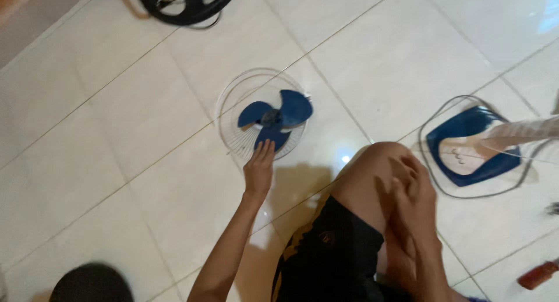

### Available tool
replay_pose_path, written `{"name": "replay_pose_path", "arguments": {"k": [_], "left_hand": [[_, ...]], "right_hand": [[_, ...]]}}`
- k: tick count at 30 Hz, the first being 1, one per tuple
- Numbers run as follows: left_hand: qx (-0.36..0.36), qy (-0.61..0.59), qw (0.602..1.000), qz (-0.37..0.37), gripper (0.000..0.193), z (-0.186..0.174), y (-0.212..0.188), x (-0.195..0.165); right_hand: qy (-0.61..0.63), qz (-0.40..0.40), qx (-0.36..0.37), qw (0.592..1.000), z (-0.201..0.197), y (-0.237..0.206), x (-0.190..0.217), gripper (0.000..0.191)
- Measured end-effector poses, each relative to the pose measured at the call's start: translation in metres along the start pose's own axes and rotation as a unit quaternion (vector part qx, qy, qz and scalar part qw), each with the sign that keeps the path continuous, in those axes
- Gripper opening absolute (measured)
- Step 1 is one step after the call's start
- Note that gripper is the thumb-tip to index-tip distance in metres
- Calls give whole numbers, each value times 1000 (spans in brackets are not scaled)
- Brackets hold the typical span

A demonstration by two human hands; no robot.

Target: The person sits on the floor and disassembles a table fan, removing the front grille, unscrewing the blade cap with a screwdriver, and taking off the blades and rear guard. They then reassemble the blades and grille and set the fan down.

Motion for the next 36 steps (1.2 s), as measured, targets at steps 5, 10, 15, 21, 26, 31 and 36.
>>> {"name": "replay_pose_path", "arguments": {"k": [5,10,15,21,26,31,36], "left_hand": [[51,47,997,-20,47,21,3,2],[61,-114,990,-48,42,-9,21,-53],[107,-267,958,5,44,-26,54,-183],[174,-427,878,128,62,-66,83,-351],[154,-452,855,204,72,-109,105,-444],[109,-496,820,266,59,-105,144,-518],[117,-422,866,243,30,-77,167,-542]], "right_hand": [[-24,-26,-131,991,-86,-13,-47,46],[-38,4,-200,979,-150,-39,-97,43],[-41,15,-254,966,-186,-48,-111,42],[-25,-4,-301,953,-212,-39,-89,43],[30,-40,-346,937,-241,-12,-75,43],[228,-13,-340,912,-247,58,-102,34],[335,136,-299,883,-235,104,-128,54]]}}
Point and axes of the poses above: each hand's wrist, its own y-axis towards the middle knuckle, its own z-axis out of the palm, x = y × z, the point moved 8 cm from there along y, towards the middle knuckle, and after that the axes turned 2 degrees about -z, right-handed, at the moved point
